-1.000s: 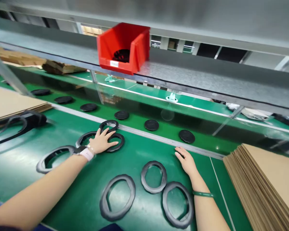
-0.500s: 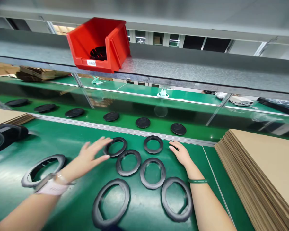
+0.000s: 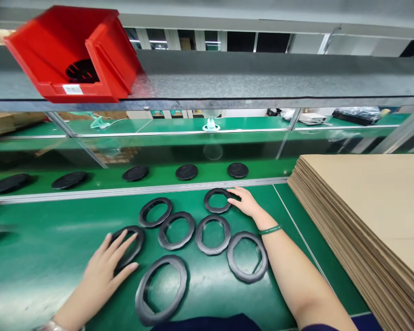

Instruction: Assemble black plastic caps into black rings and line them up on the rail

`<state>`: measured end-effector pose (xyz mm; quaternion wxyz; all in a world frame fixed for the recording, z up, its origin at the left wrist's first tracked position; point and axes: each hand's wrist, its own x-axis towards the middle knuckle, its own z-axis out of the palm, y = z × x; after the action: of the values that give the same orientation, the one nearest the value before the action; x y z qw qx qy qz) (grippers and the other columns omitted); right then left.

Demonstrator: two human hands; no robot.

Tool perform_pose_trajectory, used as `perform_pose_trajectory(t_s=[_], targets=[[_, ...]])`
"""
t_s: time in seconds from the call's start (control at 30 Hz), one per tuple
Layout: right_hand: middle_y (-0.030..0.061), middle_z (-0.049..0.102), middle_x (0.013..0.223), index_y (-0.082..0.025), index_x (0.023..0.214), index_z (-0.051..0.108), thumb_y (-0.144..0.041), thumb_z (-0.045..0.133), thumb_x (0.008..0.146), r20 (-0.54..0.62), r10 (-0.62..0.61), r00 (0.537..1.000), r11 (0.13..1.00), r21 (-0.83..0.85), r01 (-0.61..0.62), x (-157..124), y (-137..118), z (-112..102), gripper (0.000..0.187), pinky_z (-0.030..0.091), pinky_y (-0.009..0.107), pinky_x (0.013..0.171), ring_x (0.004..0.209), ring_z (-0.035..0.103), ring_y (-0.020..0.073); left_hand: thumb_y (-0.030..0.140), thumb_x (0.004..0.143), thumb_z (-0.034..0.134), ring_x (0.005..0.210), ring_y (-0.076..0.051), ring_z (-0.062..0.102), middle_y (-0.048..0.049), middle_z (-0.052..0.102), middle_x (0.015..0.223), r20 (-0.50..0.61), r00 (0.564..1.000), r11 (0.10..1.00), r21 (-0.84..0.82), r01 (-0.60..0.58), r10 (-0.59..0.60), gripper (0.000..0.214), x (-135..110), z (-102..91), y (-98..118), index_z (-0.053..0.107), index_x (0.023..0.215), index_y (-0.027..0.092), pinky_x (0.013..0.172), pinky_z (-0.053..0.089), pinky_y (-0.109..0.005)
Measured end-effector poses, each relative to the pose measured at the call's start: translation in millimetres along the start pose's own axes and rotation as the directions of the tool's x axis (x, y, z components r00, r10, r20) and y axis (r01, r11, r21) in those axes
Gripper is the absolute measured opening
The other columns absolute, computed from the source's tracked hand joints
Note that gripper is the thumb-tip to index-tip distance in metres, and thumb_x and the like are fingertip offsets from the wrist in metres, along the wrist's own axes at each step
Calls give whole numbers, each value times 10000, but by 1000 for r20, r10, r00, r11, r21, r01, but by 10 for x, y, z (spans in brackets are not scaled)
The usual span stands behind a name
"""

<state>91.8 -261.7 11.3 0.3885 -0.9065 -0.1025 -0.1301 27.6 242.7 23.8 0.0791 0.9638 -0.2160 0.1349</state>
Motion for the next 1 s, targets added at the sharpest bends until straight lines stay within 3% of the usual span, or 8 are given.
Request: perform_pose_trajectory(t_s=[0.13,0.27,0.4,0.5,0.63,0.77,0.9,1.0], targets=[[89,565,1381,-258,1336,621,-463,657,909,-16,-47,999,996,78,48,-14,-42,-30,475,311,558,1157,1353,429,328,536,939,469,1501,-356,236,-55,265,1637,127,973,981,-62,-185,192,659,366,-11,549,257,1542,379,1140,250,-675],[62,424,1510,-275,1385,577,-400,597,945,16,-107,994,978,181,103,3,-83,-53,457,272,520,1187,1399,371,295,551,914,520,1483,-367,278,-74,323,1613,100,939,942,-104,-318,328,695,799,-69,709,267,1538,381,1150,158,-708],[72,399,1525,-254,1188,717,-422,589,959,71,-137,988,979,163,124,21,-118,-41,312,250,523,1188,1407,354,306,550,921,509,1496,-355,250,-97,353,1597,15,959,956,-92,-279,282,663,1397,-24,710,346,1518,312,1169,157,-669],[86,452,1485,-234,980,766,-486,607,956,72,-98,993,975,205,81,17,-171,-45,299,269,516,1173,1391,374,308,568,918,506,1446,-379,351,-150,482,1509,76,978,977,-108,-184,192,673,1678,122,691,396,1493,235,1146,198,-684],[86,539,1407,-222,742,731,-579,605,945,68,-32,997,957,289,11,6,-244,-76,430,317,505,1140,1348,432,311,607,900,522,1173,-297,640,-129,702,1242,180,955,951,-247,-187,235,664,1674,257,677,482,1431,211,1185,247,-579],[85,634,1284,-233,743,729,-596,603,946,26,-39,999,950,309,29,-5,-244,-89,435,335,505,1131,1323,462,303,608,896,531,1058,-262,680,-48,769,947,178,951,919,-351,-178,252,560,1579,219,703,608,1300,228,1164,342,-498],[78,650,1255,-242,845,750,-563,646,931,-1,-27,1000,950,311,26,-4,-194,-60,348,362,476,1118,1269,516,287,565,913,533,1071,-275,660,-40,759,927,192,915,888,-376,-265,354,486,1577,169,770,639,1261,242,1126,381,-513],[75,677,1195,-239,829,748,-530,657,924,-50,28,998,957,290,-12,51,-173,7,320,425,445,1054,1170,588,277,543,924,526,1071,-271,646,-70,742,1055,220,872,856,-398,-330,438,451,1587,165,807,660,1229,238,1026,473,-467]])
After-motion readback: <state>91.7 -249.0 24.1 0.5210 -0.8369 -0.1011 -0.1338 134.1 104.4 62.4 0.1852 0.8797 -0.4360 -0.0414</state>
